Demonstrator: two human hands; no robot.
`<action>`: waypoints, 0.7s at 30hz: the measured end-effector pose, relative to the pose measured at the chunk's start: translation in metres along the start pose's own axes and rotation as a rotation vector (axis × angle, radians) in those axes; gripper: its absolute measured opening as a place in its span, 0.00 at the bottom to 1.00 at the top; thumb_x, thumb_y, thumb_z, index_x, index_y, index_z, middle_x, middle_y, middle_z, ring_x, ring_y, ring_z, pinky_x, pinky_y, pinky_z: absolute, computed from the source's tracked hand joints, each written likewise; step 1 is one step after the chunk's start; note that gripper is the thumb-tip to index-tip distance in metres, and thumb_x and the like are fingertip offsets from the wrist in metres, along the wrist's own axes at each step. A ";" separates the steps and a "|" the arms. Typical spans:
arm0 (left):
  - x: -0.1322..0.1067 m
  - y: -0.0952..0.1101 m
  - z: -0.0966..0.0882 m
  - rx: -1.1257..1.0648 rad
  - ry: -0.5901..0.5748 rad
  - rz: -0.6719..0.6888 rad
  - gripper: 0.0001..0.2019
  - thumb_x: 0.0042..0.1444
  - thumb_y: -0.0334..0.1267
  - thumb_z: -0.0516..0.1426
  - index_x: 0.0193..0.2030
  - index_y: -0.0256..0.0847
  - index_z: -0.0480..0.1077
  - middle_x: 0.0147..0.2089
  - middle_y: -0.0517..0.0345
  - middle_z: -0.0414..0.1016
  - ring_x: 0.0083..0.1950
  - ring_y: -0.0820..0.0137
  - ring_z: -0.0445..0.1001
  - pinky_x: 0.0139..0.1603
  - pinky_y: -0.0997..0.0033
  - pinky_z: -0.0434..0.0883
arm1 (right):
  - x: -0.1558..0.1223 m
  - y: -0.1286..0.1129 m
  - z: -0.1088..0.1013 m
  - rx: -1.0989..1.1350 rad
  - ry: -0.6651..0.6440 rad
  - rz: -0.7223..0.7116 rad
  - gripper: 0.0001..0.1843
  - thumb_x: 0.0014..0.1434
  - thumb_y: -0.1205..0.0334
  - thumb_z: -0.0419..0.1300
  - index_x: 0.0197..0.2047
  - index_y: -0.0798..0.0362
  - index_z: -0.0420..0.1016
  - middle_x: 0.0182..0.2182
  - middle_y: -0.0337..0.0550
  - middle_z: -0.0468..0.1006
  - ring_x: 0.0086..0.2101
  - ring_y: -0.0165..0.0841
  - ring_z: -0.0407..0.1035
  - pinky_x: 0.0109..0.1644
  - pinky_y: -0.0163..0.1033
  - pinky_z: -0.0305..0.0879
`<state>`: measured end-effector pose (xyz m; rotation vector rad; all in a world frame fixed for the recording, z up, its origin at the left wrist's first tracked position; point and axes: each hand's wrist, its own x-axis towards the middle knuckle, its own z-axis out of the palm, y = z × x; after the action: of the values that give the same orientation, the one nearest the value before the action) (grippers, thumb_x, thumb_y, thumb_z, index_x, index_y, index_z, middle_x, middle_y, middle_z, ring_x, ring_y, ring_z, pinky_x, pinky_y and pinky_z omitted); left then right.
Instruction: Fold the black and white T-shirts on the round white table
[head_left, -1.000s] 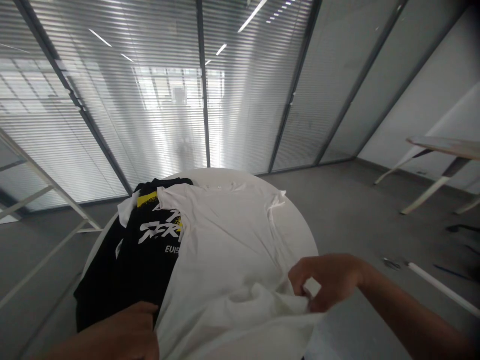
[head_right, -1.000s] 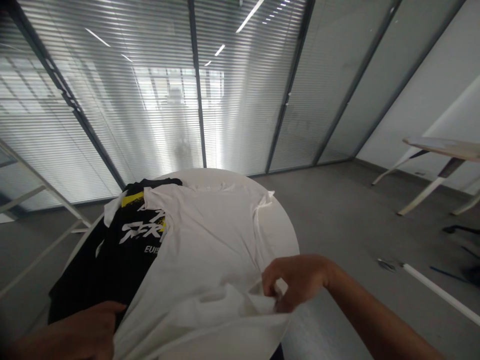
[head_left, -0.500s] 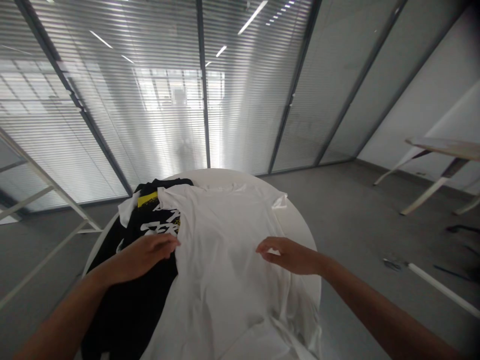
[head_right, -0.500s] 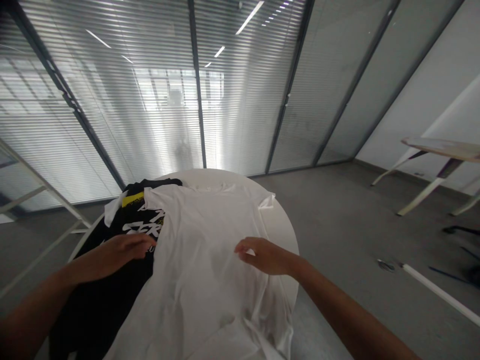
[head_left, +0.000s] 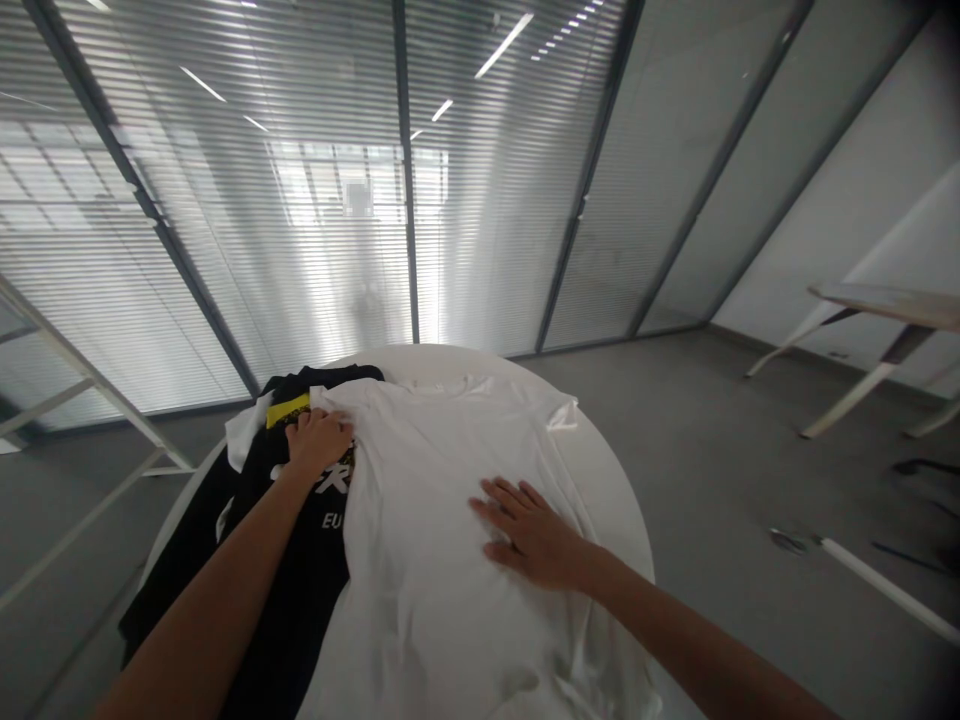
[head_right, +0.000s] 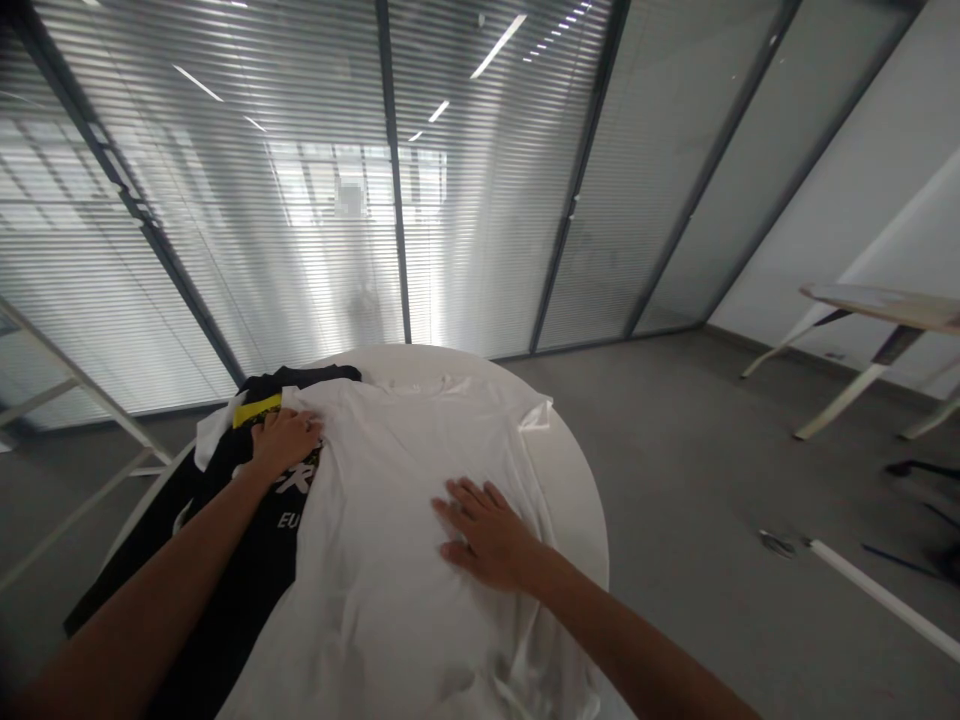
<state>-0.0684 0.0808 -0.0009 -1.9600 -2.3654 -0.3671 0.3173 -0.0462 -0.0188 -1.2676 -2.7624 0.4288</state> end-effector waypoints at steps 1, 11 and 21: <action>0.003 0.000 0.002 0.008 0.002 -0.012 0.22 0.58 0.47 0.49 0.54 0.44 0.73 0.58 0.40 0.68 0.60 0.43 0.62 0.57 0.39 0.56 | 0.001 0.002 -0.006 0.011 -0.025 0.005 0.35 0.64 0.43 0.51 0.70 0.42 0.51 0.70 0.49 0.49 0.67 0.47 0.43 0.67 0.59 0.41; 0.048 0.012 -0.006 -0.092 0.196 -0.353 0.25 0.58 0.46 0.49 0.54 0.26 0.69 0.56 0.24 0.65 0.58 0.36 0.62 0.53 0.37 0.55 | 0.108 0.017 -0.050 0.099 0.056 0.213 0.22 0.67 0.51 0.46 0.55 0.52 0.72 0.51 0.49 0.77 0.52 0.40 0.70 0.56 0.45 0.62; 0.045 -0.001 0.012 -0.395 0.264 -0.088 0.20 0.59 0.34 0.49 0.57 0.34 0.68 0.56 0.45 0.70 0.56 0.55 0.68 0.59 0.51 0.60 | 0.174 0.005 0.006 -0.070 0.212 0.322 0.29 0.68 0.47 0.41 0.68 0.46 0.54 0.68 0.48 0.52 0.66 0.47 0.43 0.65 0.61 0.35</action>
<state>-0.0765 0.1265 -0.0039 -1.8004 -2.3440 -1.0992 0.2057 0.0860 -0.0343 -1.6758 -2.4242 0.2019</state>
